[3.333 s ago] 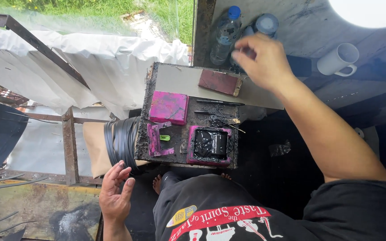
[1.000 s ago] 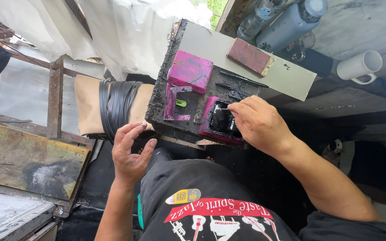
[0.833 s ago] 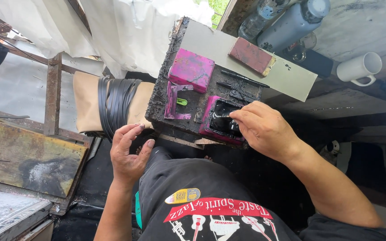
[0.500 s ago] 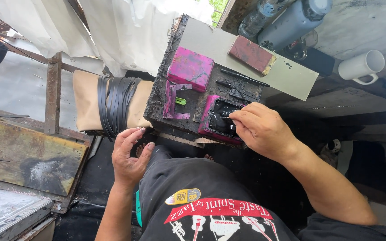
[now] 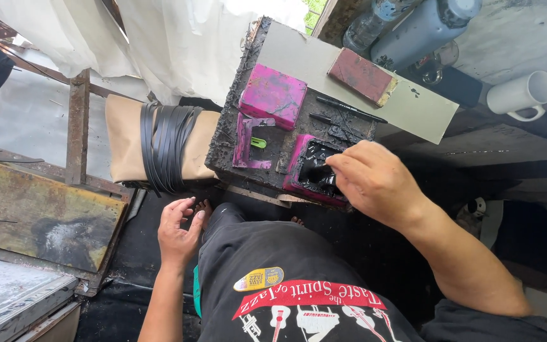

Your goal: Applying dye or edge paint to a small leather component using a manual applicator tool.

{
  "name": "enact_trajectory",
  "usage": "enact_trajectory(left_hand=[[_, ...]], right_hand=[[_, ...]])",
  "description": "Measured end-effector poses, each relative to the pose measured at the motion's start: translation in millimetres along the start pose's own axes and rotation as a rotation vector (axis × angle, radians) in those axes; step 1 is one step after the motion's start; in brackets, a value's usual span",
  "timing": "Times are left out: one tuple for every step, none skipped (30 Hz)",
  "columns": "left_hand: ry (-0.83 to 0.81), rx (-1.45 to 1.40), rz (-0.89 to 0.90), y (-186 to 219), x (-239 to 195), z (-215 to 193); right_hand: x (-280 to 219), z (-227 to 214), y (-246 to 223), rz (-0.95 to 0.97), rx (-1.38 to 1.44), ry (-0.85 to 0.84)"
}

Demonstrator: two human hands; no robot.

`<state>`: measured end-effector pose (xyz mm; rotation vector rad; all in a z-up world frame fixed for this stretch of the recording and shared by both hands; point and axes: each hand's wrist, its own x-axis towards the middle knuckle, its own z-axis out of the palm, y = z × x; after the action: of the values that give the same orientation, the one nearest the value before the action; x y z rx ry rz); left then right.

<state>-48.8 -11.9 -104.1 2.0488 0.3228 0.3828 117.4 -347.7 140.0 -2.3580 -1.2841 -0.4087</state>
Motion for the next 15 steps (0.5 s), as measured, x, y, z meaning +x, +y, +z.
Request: enact_trajectory(left_hand=[[0.001,-0.001,-0.001,-14.1,-3.4,2.6],[-0.017,0.051,-0.072,-27.8,-9.7,4.5],[-0.035,0.103,-0.142,-41.4,-16.3,6.5],[-0.035,0.105,-0.143,-54.0,-23.2,8.1],[-0.046,0.137,-0.192,-66.4,-30.2,10.0],[-0.058,0.167,-0.238,-79.0,-35.2,13.0],[-0.059,0.166,-0.235,-100.5,-42.5,14.9],[-0.074,0.199,-0.299,-121.1,-53.6,17.1],[-0.089,0.232,-0.362,-141.9,-65.0,19.2],[-0.089,0.232,-0.364,-156.0,-75.2,20.1],[-0.106,0.247,-0.442,-169.8,-85.6,21.0],[-0.123,0.262,-0.514,-184.3,-91.9,22.0],[-0.123,0.262,-0.51,-198.6,-100.1,22.1],[-0.144,0.283,-0.571,-212.4,-109.2,23.3],[-0.165,0.304,-0.632,-226.6,-118.3,24.4]], right_hand=[[-2.8,-2.7,3.9,-0.001,0.0,-0.001],[-5.7,-5.2,7.5,0.007,-0.034,0.022],[-8.6,-7.7,11.1,0.016,-0.067,0.045],[-6.5,-2.5,8.7,0.016,-0.065,0.046],[-4.5,2.4,6.4,0.003,-0.029,0.031],[-2.6,6.8,4.5,-0.009,0.003,0.018],[-1.4,3.3,5.0,-0.008,0.001,0.02],[-0.6,-0.7,5.0,0.051,0.07,0.036],[0.2,-4.5,4.8,0.109,0.138,0.052],[-0.2,-4.0,7.2,0.11,0.139,0.05],[-0.6,-3.9,9.5,0.083,0.071,0.019],[-0.4,-3.8,12.3,0.056,0.0,-0.006],[-1.4,-0.7,10.7,0.057,-0.002,-0.004],[-2.7,1.7,9.2,0.068,0.045,-0.01],[-4.0,4.4,7.7,0.078,0.091,-0.016]])
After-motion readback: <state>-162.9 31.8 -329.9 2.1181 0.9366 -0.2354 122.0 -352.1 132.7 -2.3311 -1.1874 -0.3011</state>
